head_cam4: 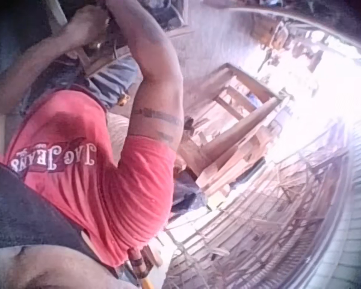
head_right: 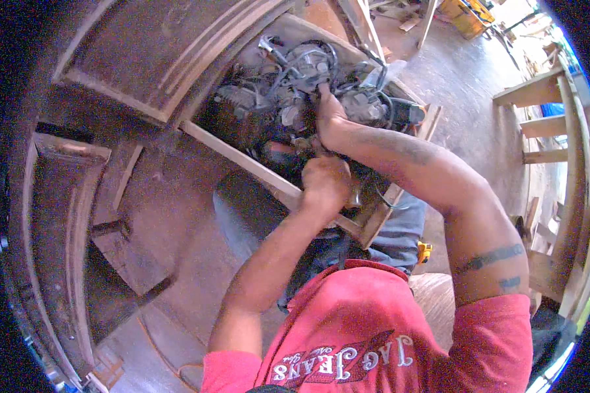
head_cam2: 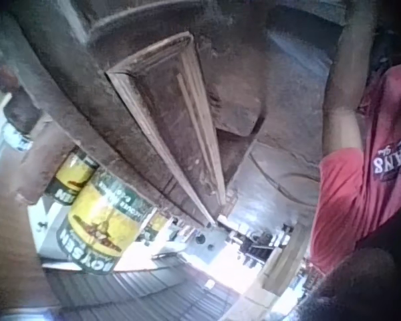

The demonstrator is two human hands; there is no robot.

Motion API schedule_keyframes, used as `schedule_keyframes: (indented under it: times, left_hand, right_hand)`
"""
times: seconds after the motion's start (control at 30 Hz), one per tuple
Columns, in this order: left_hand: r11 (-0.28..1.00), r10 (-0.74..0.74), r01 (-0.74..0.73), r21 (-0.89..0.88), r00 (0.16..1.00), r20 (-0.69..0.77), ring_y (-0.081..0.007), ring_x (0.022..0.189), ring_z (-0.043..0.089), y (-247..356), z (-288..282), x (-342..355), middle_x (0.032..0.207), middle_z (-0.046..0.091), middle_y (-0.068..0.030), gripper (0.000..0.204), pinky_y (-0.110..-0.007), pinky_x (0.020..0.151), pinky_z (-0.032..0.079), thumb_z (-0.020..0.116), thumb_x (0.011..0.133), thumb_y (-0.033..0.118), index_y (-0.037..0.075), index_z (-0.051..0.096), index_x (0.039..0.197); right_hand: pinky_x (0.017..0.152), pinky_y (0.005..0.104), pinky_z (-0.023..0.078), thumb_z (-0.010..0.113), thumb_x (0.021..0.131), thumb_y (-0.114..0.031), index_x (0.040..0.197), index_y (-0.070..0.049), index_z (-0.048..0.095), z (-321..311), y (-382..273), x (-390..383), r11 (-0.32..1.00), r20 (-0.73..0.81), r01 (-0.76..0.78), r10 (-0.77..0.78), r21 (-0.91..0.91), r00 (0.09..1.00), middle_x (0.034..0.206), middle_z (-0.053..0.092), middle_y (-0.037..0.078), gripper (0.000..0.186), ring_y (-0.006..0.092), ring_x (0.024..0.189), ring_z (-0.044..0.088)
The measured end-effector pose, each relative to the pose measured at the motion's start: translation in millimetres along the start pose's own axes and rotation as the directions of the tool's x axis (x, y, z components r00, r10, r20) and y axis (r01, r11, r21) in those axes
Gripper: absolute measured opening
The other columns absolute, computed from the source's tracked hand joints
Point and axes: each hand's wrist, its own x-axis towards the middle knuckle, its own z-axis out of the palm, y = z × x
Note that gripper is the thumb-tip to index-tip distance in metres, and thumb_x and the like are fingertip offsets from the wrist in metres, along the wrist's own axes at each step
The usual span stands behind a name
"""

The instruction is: Searching through and organizing a drawer containing woodworking tools and equipment.

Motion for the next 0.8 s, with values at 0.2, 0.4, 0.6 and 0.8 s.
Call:
schedule_keyframes:
  times: [0.2,0.4,0.6,0.8]
  left_hand:
    - [0.996,0.086,-0.085,0.021,0.996,-0.038,-0.0244,0.075,0.074,-5,-2,1,0.083,0.074,-0.0119,0.016,-0.039,0.064,0.059,0.062,0.082,0.016,0.009,0.077,0.084]
    - [0.987,-0.094,0.105,0.119,0.991,-0.099,-0.0257,0.075,0.074,21,-3,-11,0.084,0.073,-0.0151,0.02,-0.035,0.065,0.06,0.058,0.087,0.013,0.001,0.07,0.095]
    - [0.997,-0.033,0.046,0.063,0.98,-0.195,-0.0281,0.072,0.073,11,3,-17,0.097,0.069,-0.019,0.02,-0.036,0.056,0.059,0.057,0.089,0.016,0.0,0.063,0.1]
    - [0.994,-0.085,0.097,0.046,0.974,-0.211,-0.0277,0.072,0.073,9,-4,-23,0.085,0.07,-0.0151,0.016,-0.036,0.062,0.06,0.058,0.087,0.014,0.002,0.062,0.097]
  right_hand:
    - [0.106,0.0467,0.027,0.056,0.088,-0.026,0.123,-0.023,0.066,27,3,9,0.928,-0.198,0.236,-0.184,0.288,0.963,0.137,0.055,-0.002,0.037,0.0166,0.133,0.044]
    - [0.09,0.0448,0.047,0.058,0.084,-0.018,0.09,-0.012,0.072,31,30,17,0.605,-0.473,0.358,0.037,0.712,0.88,0.095,0.071,0.016,0.017,0.0275,0.094,0.069]
    - [0.085,0.0458,0.053,0.059,0.082,-0.014,0.11,-0.014,0.073,32,51,38,0.204,-0.578,0.578,-0.064,0.79,0.813,0.097,0.071,0.016,0.031,0.0352,0.095,0.068]
    - [0.078,0.0387,0.053,0.063,0.079,-0.02,0.094,-0.017,0.076,25,20,11,0.698,-0.522,0.432,-0.097,0.571,0.847,0.097,0.073,0.005,0.02,0.0231,0.096,0.069]
